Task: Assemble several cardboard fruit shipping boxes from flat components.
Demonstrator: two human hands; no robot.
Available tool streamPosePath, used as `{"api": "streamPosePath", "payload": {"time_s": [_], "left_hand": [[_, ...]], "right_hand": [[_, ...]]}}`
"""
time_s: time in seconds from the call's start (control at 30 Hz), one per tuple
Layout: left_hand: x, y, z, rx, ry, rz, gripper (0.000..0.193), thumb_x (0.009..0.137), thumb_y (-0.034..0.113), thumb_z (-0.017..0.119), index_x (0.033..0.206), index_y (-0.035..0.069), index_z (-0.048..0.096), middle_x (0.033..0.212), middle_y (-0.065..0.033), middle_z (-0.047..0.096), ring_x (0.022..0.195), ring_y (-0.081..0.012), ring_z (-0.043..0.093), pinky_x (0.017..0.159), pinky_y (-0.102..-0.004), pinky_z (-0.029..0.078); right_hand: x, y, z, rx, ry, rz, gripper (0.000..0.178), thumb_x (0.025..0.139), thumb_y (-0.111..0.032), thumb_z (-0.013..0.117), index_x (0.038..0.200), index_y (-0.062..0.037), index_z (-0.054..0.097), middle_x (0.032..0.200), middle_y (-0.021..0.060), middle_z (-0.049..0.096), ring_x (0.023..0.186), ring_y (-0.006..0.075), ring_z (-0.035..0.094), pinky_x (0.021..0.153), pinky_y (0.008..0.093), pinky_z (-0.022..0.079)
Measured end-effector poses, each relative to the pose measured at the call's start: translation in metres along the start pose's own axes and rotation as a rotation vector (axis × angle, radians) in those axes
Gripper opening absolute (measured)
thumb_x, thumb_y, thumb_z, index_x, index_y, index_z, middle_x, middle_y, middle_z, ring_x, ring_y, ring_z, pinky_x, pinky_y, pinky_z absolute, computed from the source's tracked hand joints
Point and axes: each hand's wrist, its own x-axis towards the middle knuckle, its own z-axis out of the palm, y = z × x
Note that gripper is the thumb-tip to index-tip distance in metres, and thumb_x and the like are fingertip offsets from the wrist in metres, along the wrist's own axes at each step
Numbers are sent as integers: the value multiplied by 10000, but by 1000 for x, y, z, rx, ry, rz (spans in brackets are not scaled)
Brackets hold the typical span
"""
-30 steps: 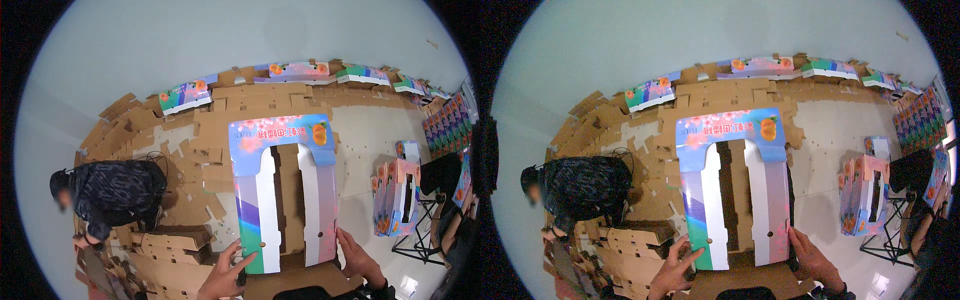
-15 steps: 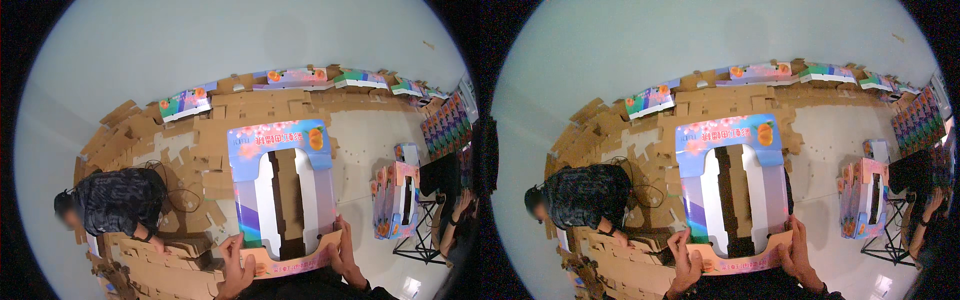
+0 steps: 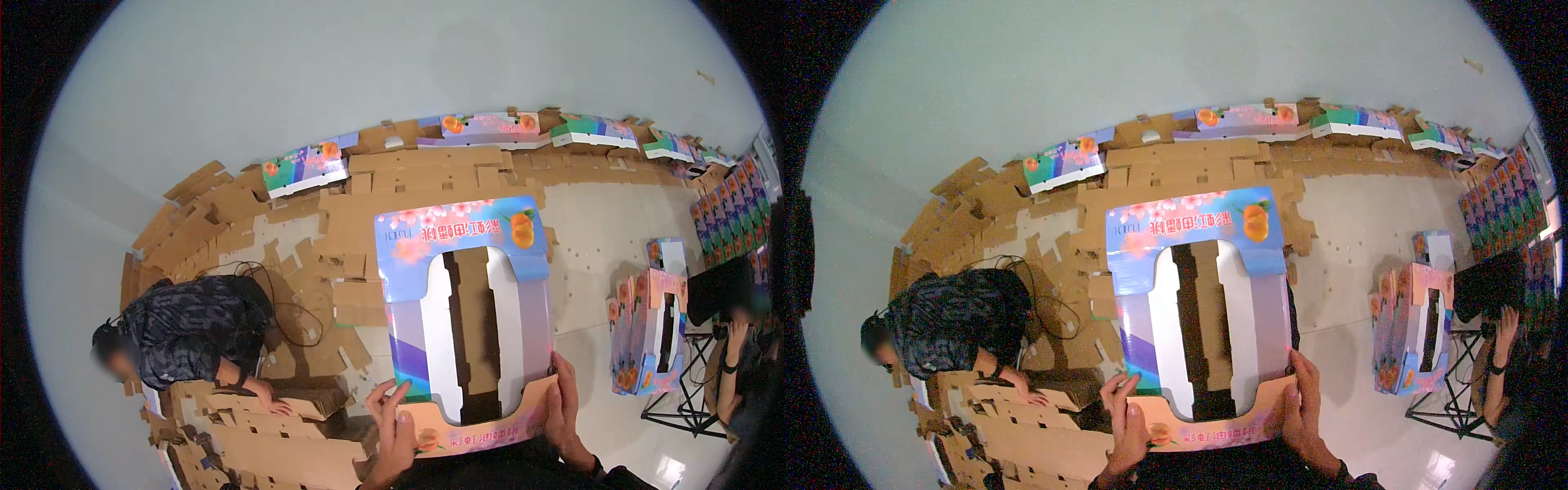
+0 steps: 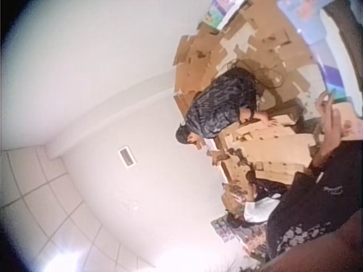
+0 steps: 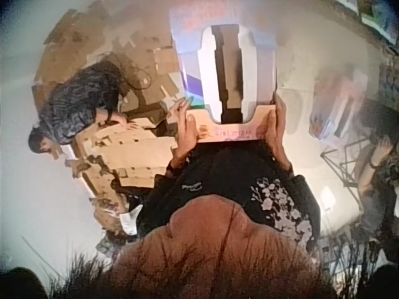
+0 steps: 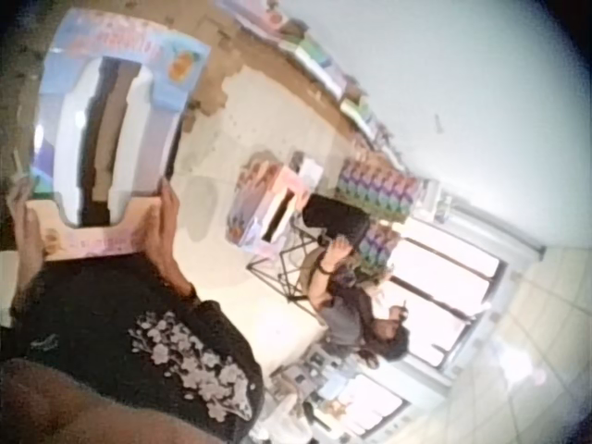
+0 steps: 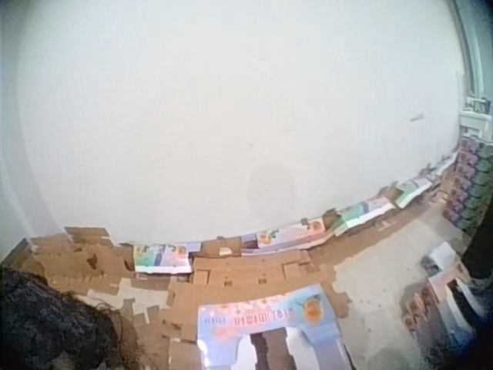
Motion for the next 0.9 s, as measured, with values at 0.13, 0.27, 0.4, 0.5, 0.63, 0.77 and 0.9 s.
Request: {"api": "streamPosePath", "payload": {"time_s": [0.13,0.27,0.4,0.5,0.63,0.77,0.9], "left_hand": [[1,-6,0,17,5,25,488,1020,312,360,1333,-26,521,1363,-191,360,1299,-314,332,1119,-457,225],[0,-15,3,-3,48,78,412,997,186,395,1311,-35,543,1378,-211,365,1210,-313,371,1049,-434,282],[-5,-21,6,35,52,99,436,1016,225,355,1314,-44,525,1381,-245,374,1293,-356,360,1106,-482,264],[-5,-23,6,-77,44,-47,438,1021,237,355,1315,-36,529,1390,-237,376,1286,-344,370,1095,-457,287],[-4,-26,4,40,2,49,495,1046,322,337,1366,-23,488,1402,-186,362,1311,-301,365,1107,-429,267],[-4,-29,6,54,12,94,511,1047,324,351,1400,-33,443,1408,-185,362,1331,-297,353,1123,-429,254],[-6,-28,9,-67,41,100,561,1039,297,399,1491,-18,297,1450,-171,346,1344,-273,345,1144,-419,239]], "right_hand": [[0,1,1,-420,38,-167,440,1001,-221,459,1355,35,505,1396,222,479,1262,358,446,1079,447,345],[-2,8,5,-207,164,-240,349,954,-154,517,1233,42,590,1267,203,565,1172,339,500,1021,436,390],[-6,15,4,-141,173,-259,303,942,-109,527,1179,57,618,1186,192,601,1111,325,535,981,416,421],[-8,19,2,-99,154,-265,306,942,-98,527,1186,60,621,1177,192,605,1083,319,546,962,403,429],[-11,22,1,-76,157,-239,324,953,-98,513,1216,59,618,1136,186,626,1047,305,558,938,390,435],[-11,24,4,-70,117,-313,370,995,-100,434,1299,63,565,1195,195,595,1071,273,545,961,387,438],[-12,22,7,-2,153,-203,343,997,-79,421,1273,58,575,1224,199,601,1091,271,550,980,384,434]]}}
